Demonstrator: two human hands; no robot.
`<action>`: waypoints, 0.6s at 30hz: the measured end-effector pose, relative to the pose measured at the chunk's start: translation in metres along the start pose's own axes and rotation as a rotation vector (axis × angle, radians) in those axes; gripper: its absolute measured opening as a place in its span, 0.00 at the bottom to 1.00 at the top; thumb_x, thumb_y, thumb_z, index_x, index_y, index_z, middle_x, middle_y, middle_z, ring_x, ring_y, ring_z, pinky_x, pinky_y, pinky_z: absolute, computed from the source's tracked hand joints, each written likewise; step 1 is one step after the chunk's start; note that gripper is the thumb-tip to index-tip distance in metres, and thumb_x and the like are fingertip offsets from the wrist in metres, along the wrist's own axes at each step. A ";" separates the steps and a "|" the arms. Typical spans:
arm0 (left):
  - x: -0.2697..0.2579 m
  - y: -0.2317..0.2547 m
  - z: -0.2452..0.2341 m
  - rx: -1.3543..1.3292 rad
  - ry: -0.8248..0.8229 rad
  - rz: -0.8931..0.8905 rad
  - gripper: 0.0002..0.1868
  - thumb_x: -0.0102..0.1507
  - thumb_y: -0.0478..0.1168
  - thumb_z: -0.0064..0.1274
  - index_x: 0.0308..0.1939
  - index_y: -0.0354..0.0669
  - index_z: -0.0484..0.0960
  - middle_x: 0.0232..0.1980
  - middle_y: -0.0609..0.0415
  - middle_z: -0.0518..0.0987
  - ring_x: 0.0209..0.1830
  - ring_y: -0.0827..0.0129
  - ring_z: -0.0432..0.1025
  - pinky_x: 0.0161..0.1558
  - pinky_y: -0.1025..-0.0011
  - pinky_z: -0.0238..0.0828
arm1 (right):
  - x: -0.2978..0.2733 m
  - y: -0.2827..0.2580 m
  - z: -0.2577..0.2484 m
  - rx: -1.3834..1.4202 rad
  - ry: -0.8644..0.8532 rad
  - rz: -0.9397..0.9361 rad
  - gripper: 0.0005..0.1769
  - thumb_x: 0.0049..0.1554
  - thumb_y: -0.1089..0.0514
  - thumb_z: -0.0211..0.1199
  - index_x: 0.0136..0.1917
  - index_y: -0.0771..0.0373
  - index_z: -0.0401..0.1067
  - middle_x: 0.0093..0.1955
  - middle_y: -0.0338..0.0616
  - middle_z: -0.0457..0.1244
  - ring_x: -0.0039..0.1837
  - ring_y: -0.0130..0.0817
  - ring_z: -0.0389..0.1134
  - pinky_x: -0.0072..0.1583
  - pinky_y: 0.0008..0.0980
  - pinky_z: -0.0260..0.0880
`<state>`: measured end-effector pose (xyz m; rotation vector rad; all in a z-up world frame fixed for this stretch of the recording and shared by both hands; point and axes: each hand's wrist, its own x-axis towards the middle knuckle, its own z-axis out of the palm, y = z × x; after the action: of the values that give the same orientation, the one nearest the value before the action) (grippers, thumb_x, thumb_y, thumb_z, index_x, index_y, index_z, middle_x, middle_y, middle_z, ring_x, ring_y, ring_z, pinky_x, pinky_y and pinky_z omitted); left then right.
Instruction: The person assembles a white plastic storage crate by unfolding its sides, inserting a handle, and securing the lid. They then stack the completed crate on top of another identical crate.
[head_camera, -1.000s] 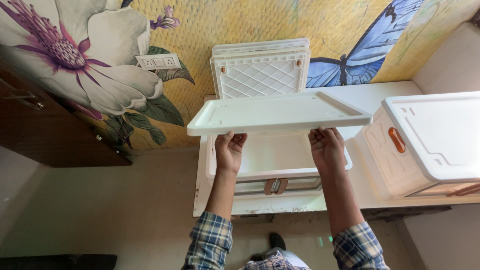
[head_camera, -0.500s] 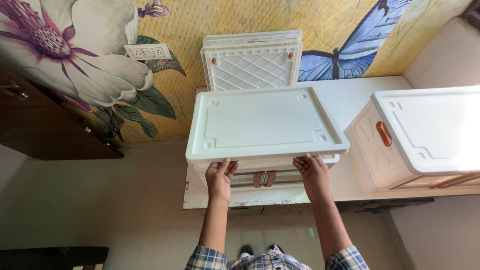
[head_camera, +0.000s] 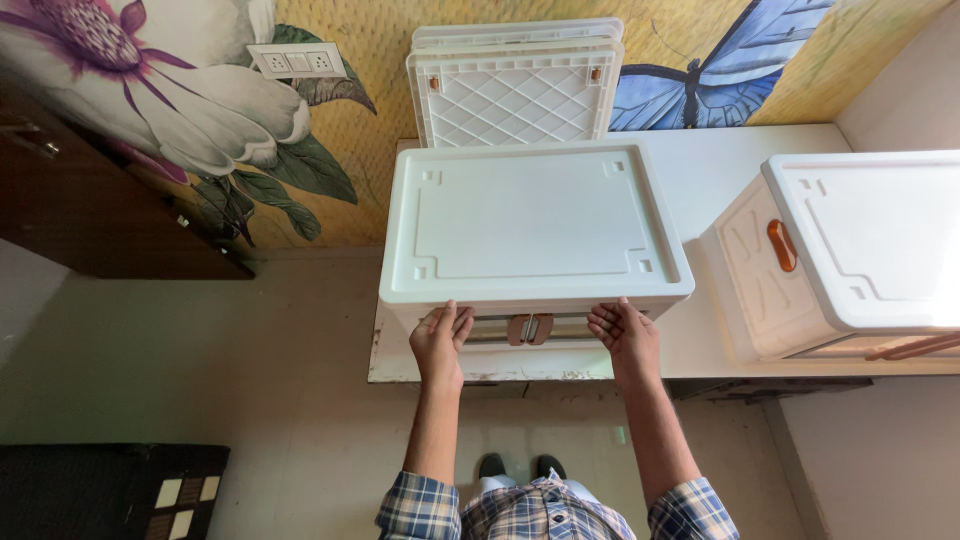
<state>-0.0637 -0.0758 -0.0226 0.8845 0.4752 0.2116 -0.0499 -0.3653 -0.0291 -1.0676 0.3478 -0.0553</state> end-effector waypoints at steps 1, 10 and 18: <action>-0.001 0.002 0.001 0.019 0.014 -0.009 0.12 0.66 0.38 0.57 0.42 0.28 0.79 0.44 0.44 0.82 0.47 0.59 0.81 0.51 0.67 0.83 | -0.001 0.000 -0.001 -0.018 0.006 0.001 0.20 0.68 0.51 0.53 0.52 0.74 0.71 0.48 0.52 0.68 0.50 0.37 0.72 0.55 0.35 0.77; -0.004 0.000 -0.002 0.120 0.049 -0.038 0.14 0.66 0.40 0.57 0.44 0.28 0.79 0.43 0.44 0.82 0.42 0.63 0.80 0.47 0.67 0.83 | 0.004 0.005 -0.011 -0.176 0.042 -0.008 0.18 0.67 0.53 0.55 0.52 0.74 0.73 0.45 0.51 0.70 0.48 0.37 0.73 0.53 0.34 0.78; -0.022 -0.010 0.014 0.910 -0.043 0.549 0.07 0.67 0.40 0.58 0.43 0.40 0.84 0.43 0.53 0.87 0.44 0.69 0.82 0.47 0.70 0.81 | -0.014 -0.012 -0.005 -0.864 0.194 -0.562 0.07 0.64 0.61 0.63 0.52 0.67 0.78 0.45 0.46 0.72 0.47 0.36 0.73 0.52 0.32 0.74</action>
<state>-0.0764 -0.0999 -0.0166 1.9071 0.2635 0.4934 -0.0630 -0.3728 -0.0177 -2.0036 0.2320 -0.5525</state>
